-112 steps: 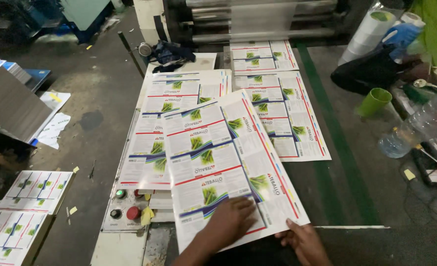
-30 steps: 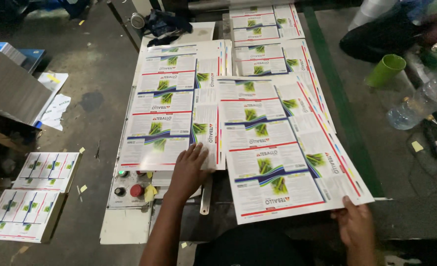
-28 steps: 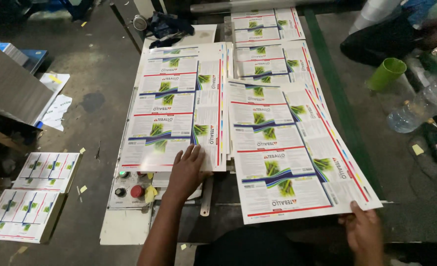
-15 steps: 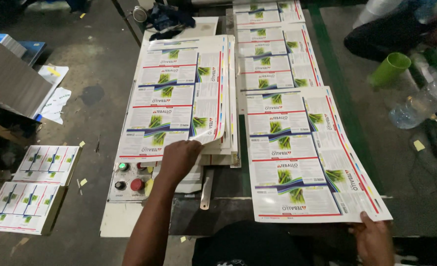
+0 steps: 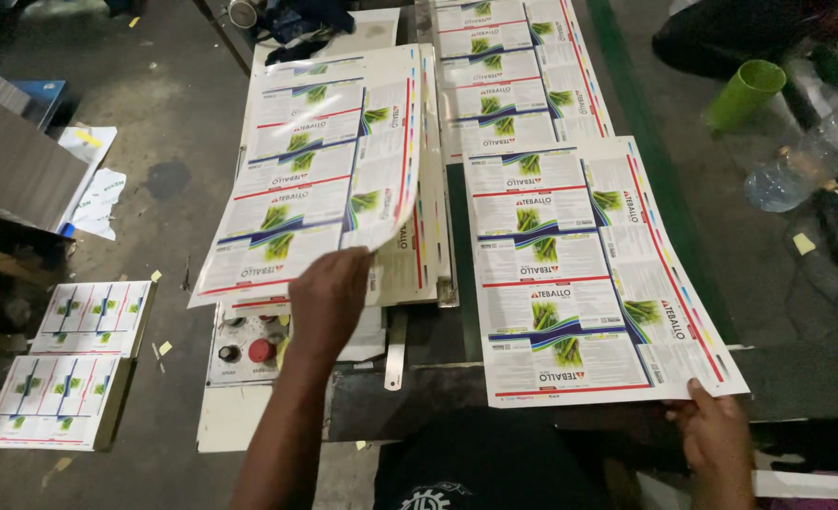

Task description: Stacking and organizing printed label sheets from a machine output.

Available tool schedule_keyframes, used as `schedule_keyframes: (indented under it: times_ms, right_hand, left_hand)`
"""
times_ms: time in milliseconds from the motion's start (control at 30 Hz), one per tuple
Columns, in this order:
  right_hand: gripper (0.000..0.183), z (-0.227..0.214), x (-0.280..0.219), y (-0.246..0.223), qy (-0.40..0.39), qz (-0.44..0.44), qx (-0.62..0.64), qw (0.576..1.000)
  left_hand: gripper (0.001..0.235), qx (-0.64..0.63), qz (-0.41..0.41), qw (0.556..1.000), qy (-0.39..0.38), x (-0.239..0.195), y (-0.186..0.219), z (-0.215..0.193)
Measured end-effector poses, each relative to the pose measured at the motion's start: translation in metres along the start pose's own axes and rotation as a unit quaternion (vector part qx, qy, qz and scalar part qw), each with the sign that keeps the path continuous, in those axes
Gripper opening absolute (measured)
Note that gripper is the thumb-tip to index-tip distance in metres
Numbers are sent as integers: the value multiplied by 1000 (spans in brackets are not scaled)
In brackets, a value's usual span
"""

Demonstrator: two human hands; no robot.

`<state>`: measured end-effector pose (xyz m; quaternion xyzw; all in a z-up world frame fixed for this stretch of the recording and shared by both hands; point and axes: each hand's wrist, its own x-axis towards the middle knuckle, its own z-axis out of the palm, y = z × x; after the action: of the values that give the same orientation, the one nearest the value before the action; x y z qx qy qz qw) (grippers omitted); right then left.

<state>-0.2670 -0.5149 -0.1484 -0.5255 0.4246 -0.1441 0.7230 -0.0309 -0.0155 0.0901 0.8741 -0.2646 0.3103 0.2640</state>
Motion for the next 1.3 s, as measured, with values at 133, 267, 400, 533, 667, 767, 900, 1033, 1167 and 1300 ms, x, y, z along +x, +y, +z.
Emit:
schedule_keyframes:
  times_ms: [133, 267, 400, 533, 667, 767, 900, 1033, 1167, 1300]
  right_hand:
    - [40, 1, 9, 15, -5, 1, -10, 1000]
    - [39, 21, 6, 15, -36, -8, -36, 999]
    - [37, 49, 13, 3, -49, -23, -65, 996]
    - [34, 72, 46, -3, -74, -62, -58, 994]
    - [36, 105, 16, -47, -46, 22, -98, 994]
    - [44, 104, 1, -48, -21, 54, -133, 989]
    - [53, 92, 5, 5, -140, 34, -123, 982]
    - [53, 139, -42, 9, -234, 65, -140, 960]
    - [53, 167, -62, 10, -442, 83, -125, 884]
    - [50, 167, -67, -6, -381, 164, 36, 909]
  left_hand:
    - [11, 1, -53, 997, -59, -21, 14, 14]
    - [10, -17, -98, 993, -62, -44, 12, 32]
    - [8, -63, -100, 991, -63, -49, 24, 34]
    - [12, -58, -122, 990, -51, -40, 25, 30]
    - [11, -37, -117, 992, -4, -42, 22, 29]
    - [11, -76, -117, 990, -2, -51, 28, 25]
    - [8, -150, -84, 983, -57, -71, 49, 44]
    - [10, -178, -14, 978, -108, -86, 88, 81]
    - [25, -216, 84, 940, -251, -86, 116, 100]
    - [39, -257, 162, 918, -257, -77, 114, 90]
